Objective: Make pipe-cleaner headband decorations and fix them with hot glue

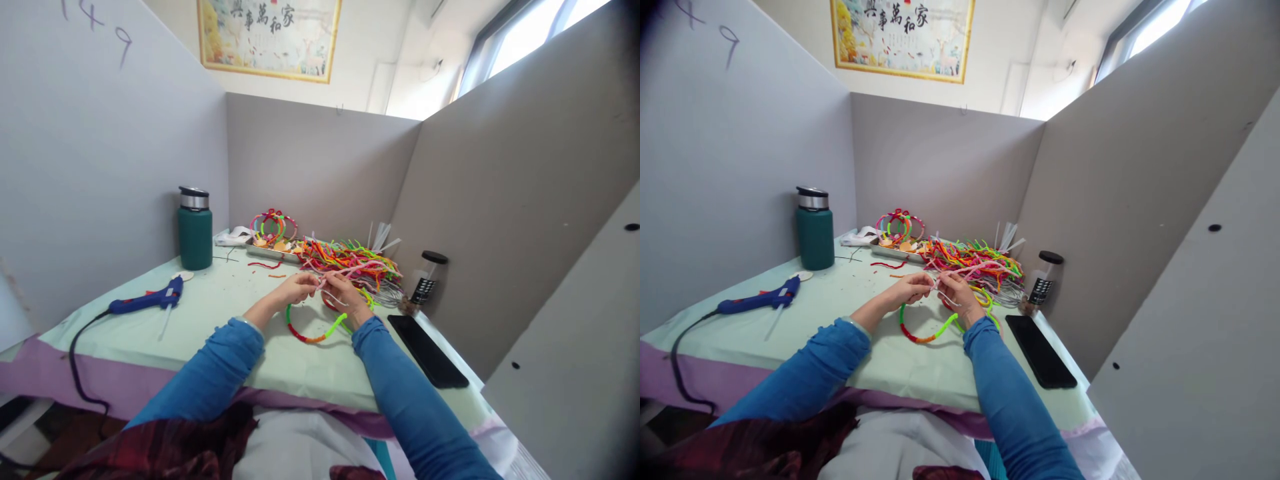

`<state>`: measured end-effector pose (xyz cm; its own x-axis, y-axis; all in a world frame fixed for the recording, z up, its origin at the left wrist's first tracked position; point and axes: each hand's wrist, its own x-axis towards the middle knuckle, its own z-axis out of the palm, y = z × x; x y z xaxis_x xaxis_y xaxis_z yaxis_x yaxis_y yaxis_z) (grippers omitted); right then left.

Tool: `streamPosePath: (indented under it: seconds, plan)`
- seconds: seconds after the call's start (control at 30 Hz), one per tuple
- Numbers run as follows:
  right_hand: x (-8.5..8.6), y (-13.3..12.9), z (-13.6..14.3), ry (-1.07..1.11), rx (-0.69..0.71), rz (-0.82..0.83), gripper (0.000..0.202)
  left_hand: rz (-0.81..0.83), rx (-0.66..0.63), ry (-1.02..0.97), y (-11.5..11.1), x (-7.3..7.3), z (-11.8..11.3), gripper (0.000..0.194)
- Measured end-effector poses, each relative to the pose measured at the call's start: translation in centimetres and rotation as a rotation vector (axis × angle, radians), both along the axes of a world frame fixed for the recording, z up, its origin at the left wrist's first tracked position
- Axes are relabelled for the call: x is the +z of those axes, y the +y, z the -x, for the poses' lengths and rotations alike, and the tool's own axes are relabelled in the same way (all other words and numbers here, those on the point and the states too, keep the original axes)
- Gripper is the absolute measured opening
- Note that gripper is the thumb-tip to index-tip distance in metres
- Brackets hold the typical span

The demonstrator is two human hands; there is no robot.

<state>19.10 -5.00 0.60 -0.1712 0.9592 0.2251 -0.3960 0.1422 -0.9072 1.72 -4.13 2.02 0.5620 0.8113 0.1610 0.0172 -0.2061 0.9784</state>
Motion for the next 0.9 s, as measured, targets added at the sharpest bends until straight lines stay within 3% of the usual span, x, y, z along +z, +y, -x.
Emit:
streamPosePath:
  seconds: [0.23,0.4,0.63,0.9]
  plan:
    - [-0.1,0.1,0.0,0.014,0.002,0.032,0.031,0.005,-0.019,-0.030,0.4,-0.2,0.1,0.023]
    - [-0.3,0.7,0.3,0.042,-0.088,0.005,0.035,-0.042,-0.048,-0.050,0.2,-0.2,0.2,0.023]
    - [-0.4,0.9,0.5,0.017,-0.116,-0.022,0.037,-0.160,0.014,0.007,-0.6,0.2,-0.1,0.030]
    - [-0.8,1.3,0.6,0.003,-0.111,-0.012,0.031,-0.249,0.076,0.001,0.3,-0.5,-0.4,0.031]
